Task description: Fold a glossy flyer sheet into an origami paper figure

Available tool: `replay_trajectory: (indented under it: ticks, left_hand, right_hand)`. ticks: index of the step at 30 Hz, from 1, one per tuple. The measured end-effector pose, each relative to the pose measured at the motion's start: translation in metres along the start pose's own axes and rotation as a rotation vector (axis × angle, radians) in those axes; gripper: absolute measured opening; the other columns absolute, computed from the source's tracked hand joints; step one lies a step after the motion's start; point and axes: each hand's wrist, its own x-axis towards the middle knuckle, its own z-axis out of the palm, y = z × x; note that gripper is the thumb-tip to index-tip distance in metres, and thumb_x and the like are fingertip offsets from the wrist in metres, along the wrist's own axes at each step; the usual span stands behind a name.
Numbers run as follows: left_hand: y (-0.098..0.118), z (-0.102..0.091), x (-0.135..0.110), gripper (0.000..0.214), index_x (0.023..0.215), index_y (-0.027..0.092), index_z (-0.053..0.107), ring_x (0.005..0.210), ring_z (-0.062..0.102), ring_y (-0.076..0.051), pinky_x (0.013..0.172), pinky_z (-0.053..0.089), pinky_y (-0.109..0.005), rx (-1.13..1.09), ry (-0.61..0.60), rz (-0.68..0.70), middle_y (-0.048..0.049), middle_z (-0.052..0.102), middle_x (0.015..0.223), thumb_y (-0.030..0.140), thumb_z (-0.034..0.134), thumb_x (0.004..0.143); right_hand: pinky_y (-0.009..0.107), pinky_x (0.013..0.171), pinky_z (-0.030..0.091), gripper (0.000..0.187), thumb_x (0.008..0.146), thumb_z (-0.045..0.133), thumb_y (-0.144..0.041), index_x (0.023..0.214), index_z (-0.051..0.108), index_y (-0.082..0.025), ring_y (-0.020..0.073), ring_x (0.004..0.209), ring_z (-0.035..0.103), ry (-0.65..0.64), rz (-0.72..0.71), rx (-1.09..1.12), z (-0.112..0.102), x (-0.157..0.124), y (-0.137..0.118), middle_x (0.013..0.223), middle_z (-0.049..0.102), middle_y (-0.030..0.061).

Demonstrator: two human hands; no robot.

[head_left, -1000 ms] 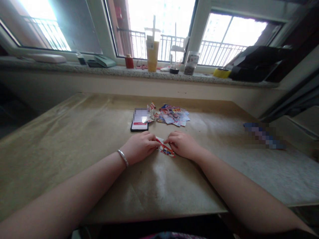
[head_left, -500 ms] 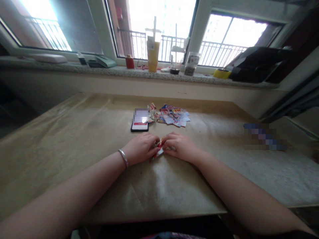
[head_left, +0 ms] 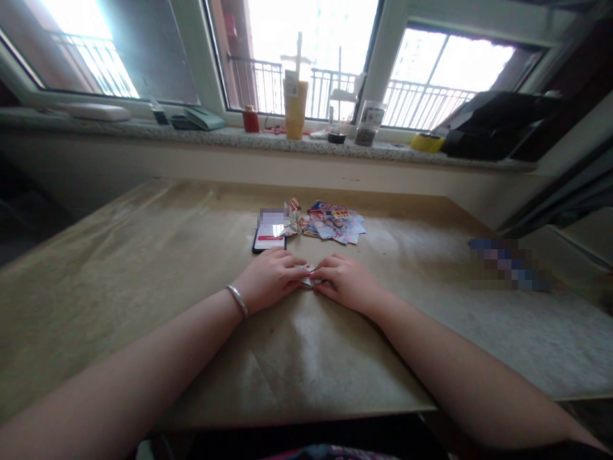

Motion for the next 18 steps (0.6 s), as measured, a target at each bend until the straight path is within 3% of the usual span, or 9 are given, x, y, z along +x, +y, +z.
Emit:
replay_trajectory:
  ticks: [7, 11, 18]
  left_hand:
    - [0.005, -0.004, 0.002, 0.02, 0.085, 0.02, 0.066, 0.077, 0.054, -0.016, 0.072, 0.042, -0.03, 0.089, 0.012, 0.046, -0.0036, 0.064, 0.088, 0.03, 0.049, 0.091]
    - [0.012, -0.004, 0.004, 0.024, 0.082, 0.016, 0.065, 0.069, 0.053, -0.014, 0.063, 0.042, -0.026, 0.083, -0.012, 0.029, -0.0045, 0.061, 0.079, 0.026, 0.046, 0.093]
    - [0.015, -0.006, 0.005, 0.014, 0.081, 0.015, 0.062, 0.067, 0.054, -0.014, 0.061, 0.041, -0.025, 0.113, -0.06, -0.007, -0.0031, 0.061, 0.076, 0.022, 0.052, 0.088]
  right_hand:
    - [0.029, 0.076, 0.042, 0.021, 0.089, 0.052, -0.027, 0.093, 0.07, -0.019, 0.0183, 0.086, 0.053, -0.019, -0.042, -0.071, 0.002, 0.002, -0.001, 0.089, 0.065, 0.0069]
    - [0.029, 0.074, 0.041, 0.02, 0.09, 0.051, -0.026, 0.094, 0.069, -0.019, 0.0174, 0.083, 0.052, -0.036, -0.046, -0.088, 0.0, 0.003, -0.002, 0.087, 0.064, 0.0067]
    - [0.029, 0.072, 0.04, 0.021, 0.088, 0.054, -0.032, 0.099, 0.067, -0.019, 0.0182, 0.083, 0.052, -0.027, -0.048, -0.102, 0.003, 0.004, -0.001, 0.088, 0.064, 0.0065]
